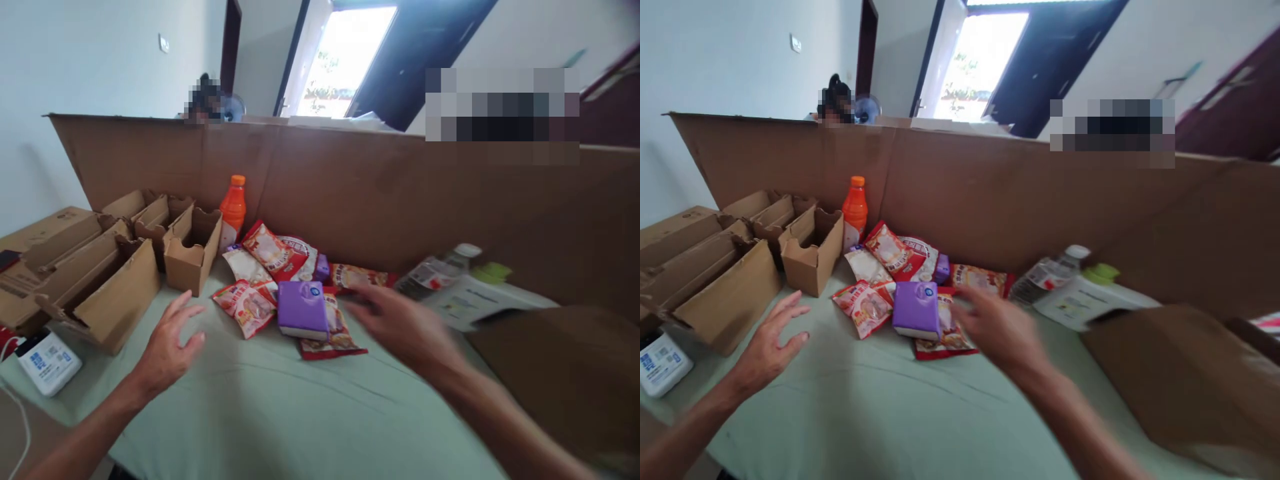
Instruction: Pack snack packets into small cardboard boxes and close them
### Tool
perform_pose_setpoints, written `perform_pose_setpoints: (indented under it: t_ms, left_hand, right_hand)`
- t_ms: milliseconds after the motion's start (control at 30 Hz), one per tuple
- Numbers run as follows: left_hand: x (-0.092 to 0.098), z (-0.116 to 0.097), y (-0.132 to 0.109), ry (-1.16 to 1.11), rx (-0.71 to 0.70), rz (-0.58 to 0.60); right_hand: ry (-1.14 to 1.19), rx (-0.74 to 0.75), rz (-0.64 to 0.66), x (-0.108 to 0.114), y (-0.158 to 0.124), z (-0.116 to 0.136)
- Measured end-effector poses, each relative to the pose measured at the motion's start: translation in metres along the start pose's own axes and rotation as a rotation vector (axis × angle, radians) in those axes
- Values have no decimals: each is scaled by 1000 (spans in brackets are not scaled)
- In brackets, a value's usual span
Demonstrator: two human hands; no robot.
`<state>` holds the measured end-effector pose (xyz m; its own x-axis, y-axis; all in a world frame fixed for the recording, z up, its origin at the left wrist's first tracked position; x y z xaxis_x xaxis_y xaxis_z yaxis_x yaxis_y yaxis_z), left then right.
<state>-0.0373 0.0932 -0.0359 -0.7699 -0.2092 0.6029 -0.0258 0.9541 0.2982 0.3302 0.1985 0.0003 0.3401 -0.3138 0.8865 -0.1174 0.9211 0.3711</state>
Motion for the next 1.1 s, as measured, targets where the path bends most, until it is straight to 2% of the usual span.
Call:
perform_pose_setpoints:
  t_ms: [33,100,167,233,300,367,433,500,567,633,700,767,833,900,967,1000,1100]
  left_hand:
    - [3,9,-9,-25,39,-8]
    - [4,27,-27,-72,112,-10]
    - [7,45,-44,-105,167,-16]
    - [16,62,-59,-116,211,-37]
    - [31,78,-70,-106,226,-87]
    - [49,91,-78,-98,232,-151]
    - [62,101,-85,-111,253,-198]
    - [71,107,-92,-145,275,-255]
    - [74,110,-100,-196,283,-313]
    - [70,111,-107,-233,295,-334]
    - [61,107,-110,-242,272,-298]
    - [52,96,-108,-237,185,-240]
    - [43,82,-105,-250,84,-183]
    - [33,75,-102,-281,44,-120]
    - [21,76,-100,-326,50,-65]
    - [13,79,-101,-342,72,-32]
    - [-16,96,-111,-350,205,57]
  right_hand:
    - [29,60,105,-23,11,52]
    - [57,174,222,-55,32,152]
    - [76,255,296,-80,52,232]
    - [54,245,337,-100,75,275]
    - [42,205,365,-114,93,289]
    - [66,192,380,-119,102,289]
    - [104,209,379,-114,96,282]
    - [131,236,380,-99,74,270]
    - [176,282,419,-81,37,254]
    - [272,361,491,-61,-8,238]
    - [363,444,540,-38,-50,218]
    - [393,454,505,-16,-80,188]
    - [415,344,378,3,-97,147]
    - [500,133,206,14,-114,100]
    - [643,-73,84,9,-143,62]
    - [720,-147,68,-1,-159,51]
    - [891,-243,154,-47,-205,55]
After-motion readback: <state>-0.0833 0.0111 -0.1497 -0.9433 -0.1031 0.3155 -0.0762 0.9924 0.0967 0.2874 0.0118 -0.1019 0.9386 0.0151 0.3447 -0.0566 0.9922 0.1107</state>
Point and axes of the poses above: each hand's wrist, its own y-axis towards the middle knuckle, its own x-axis out of the back of the hand, z = x × y, the point moved 10 cm from there along y, towards the middle knuckle, and after that the axes turned 1 degree about -y, right-handed, at the moved point
